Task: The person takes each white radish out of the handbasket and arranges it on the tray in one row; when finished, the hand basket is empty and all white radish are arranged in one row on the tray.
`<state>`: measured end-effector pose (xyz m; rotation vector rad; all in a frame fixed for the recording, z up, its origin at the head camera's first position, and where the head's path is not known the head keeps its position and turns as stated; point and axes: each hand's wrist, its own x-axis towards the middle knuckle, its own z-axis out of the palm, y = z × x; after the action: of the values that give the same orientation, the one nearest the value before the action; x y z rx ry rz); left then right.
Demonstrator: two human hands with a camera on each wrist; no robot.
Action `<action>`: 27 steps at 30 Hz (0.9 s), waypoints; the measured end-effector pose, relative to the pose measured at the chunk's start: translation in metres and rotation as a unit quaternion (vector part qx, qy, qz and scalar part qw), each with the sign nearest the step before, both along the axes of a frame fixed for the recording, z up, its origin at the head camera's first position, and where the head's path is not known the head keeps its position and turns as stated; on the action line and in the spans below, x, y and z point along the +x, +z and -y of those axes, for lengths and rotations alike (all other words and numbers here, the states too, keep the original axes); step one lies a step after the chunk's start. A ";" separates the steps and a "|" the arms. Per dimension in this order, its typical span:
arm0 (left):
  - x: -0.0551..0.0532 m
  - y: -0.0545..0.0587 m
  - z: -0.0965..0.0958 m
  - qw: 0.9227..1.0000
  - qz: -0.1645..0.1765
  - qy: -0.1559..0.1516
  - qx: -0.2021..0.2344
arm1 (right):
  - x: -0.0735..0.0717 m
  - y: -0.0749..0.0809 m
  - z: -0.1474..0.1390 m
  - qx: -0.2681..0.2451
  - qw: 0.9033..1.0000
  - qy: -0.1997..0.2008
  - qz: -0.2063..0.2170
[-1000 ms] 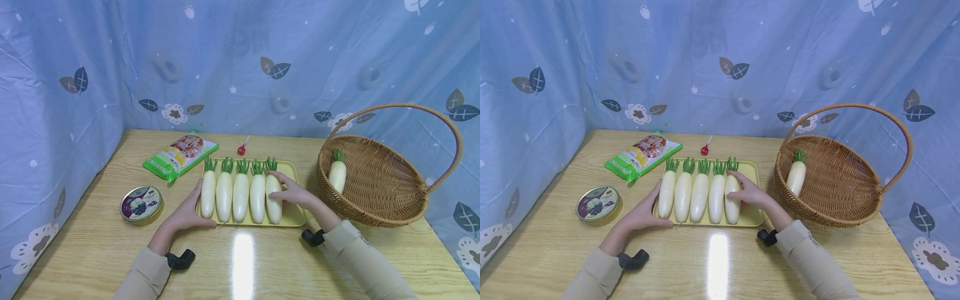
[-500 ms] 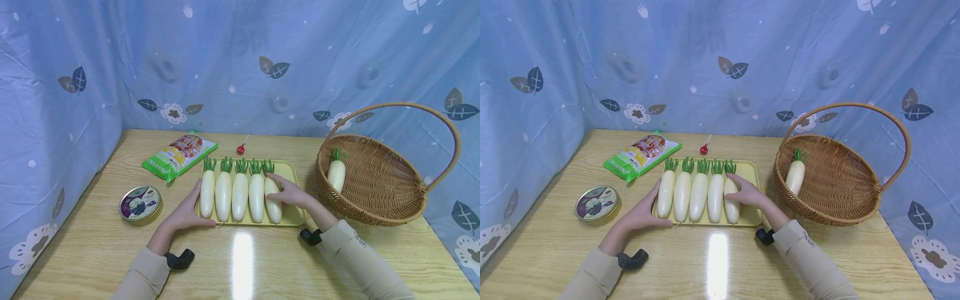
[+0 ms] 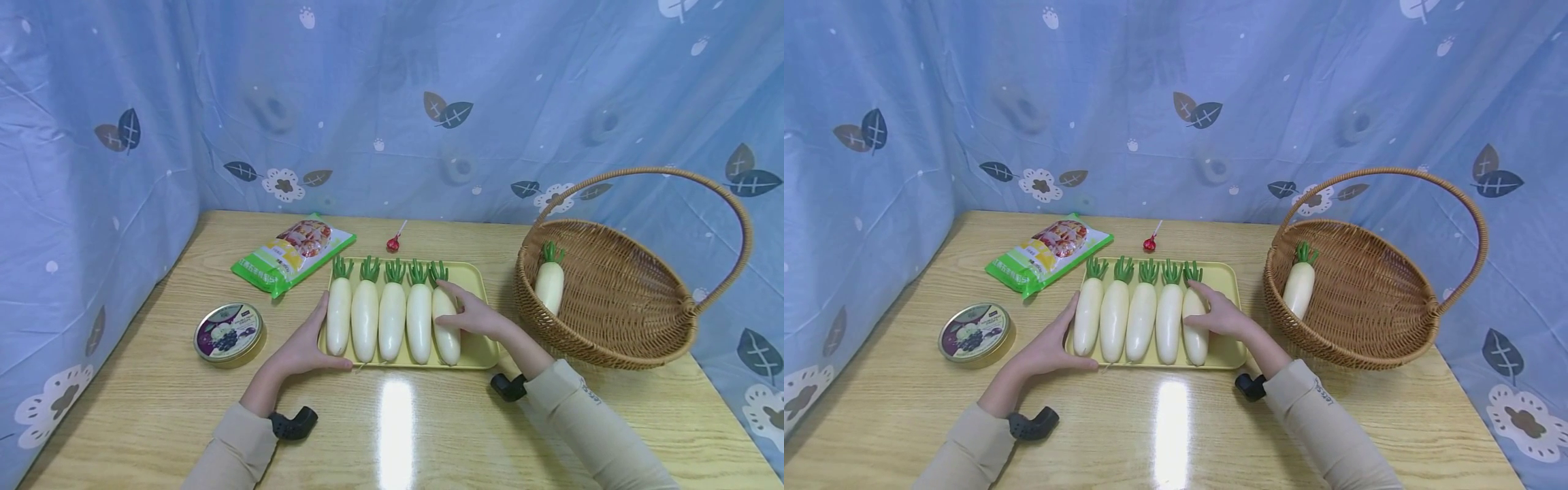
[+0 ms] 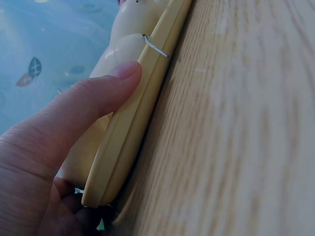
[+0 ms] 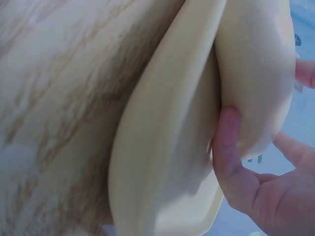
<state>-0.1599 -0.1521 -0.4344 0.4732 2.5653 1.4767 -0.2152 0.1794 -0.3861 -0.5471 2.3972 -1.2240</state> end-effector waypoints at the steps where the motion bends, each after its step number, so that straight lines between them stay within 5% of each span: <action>1: 0.001 0.002 -0.001 1.000 0.000 -0.001 0.003 | 0.000 0.000 0.000 0.001 1.000 -0.001 0.000; 9: 0.014 0.033 -0.009 1.000 0.015 -0.003 0.009 | 0.002 0.003 -0.003 -0.002 1.000 -0.008 -0.005; 20: 0.013 0.033 -0.008 1.000 0.021 -0.007 0.014 | 0.008 0.016 -0.008 -0.025 0.997 -0.042 0.052; 27: 0.014 0.034 -0.008 1.000 0.023 -0.003 0.013 | 0.012 0.027 -0.015 -0.016 0.998 -0.043 0.043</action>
<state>-0.1463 -0.1437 -0.4006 0.4449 2.5105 1.5021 -0.2034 0.1947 -0.3595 -0.3974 2.3538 -1.2979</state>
